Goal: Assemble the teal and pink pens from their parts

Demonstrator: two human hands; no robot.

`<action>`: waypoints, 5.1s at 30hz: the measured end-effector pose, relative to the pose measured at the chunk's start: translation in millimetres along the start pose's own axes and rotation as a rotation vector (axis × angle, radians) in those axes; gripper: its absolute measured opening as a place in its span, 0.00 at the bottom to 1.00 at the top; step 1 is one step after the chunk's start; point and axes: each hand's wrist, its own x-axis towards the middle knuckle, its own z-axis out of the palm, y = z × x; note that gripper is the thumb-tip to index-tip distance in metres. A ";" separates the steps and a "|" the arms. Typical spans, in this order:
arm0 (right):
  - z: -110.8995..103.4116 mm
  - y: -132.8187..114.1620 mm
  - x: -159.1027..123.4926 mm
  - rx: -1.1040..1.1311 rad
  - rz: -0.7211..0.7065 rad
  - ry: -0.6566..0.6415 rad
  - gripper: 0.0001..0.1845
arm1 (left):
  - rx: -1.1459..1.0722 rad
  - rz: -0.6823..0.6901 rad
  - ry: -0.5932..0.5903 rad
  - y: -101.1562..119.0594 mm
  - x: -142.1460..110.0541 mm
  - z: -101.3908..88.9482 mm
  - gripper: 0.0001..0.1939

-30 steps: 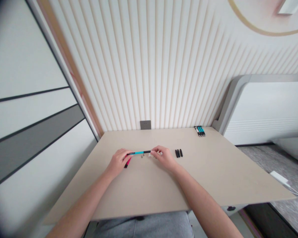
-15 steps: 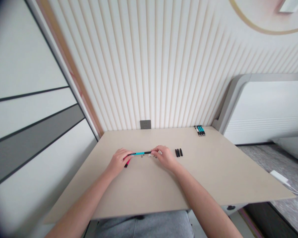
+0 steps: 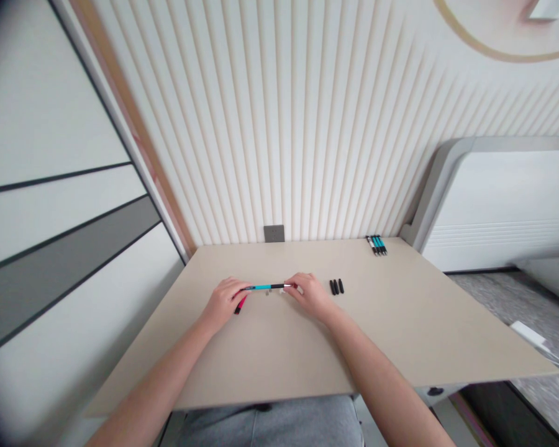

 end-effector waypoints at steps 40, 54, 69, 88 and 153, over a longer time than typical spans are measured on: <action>2.2 -0.9 -3.4 -0.134 -0.132 0.007 0.09 | 0.219 0.047 0.006 7.0 -1.6 0.6 0.13; 2.4 -2.5 -2.6 -0.124 -0.095 0.090 0.12 | 0.245 0.052 0.027 7.2 -1.9 -0.3 0.14; 2.4 -7.9 -1.2 -0.104 -0.111 0.095 0.11 | 0.228 0.035 0.086 7.2 -0.5 -3.0 0.13; 10.6 -3.0 1.5 -0.138 -0.097 -0.033 0.09 | -0.058 -0.034 0.061 -4.1 0.3 -2.3 0.08; -176.3 295.6 -72.7 -0.756 0.893 0.208 0.22 | 0.221 -0.389 -0.246 -50.4 -10.9 -46.5 0.18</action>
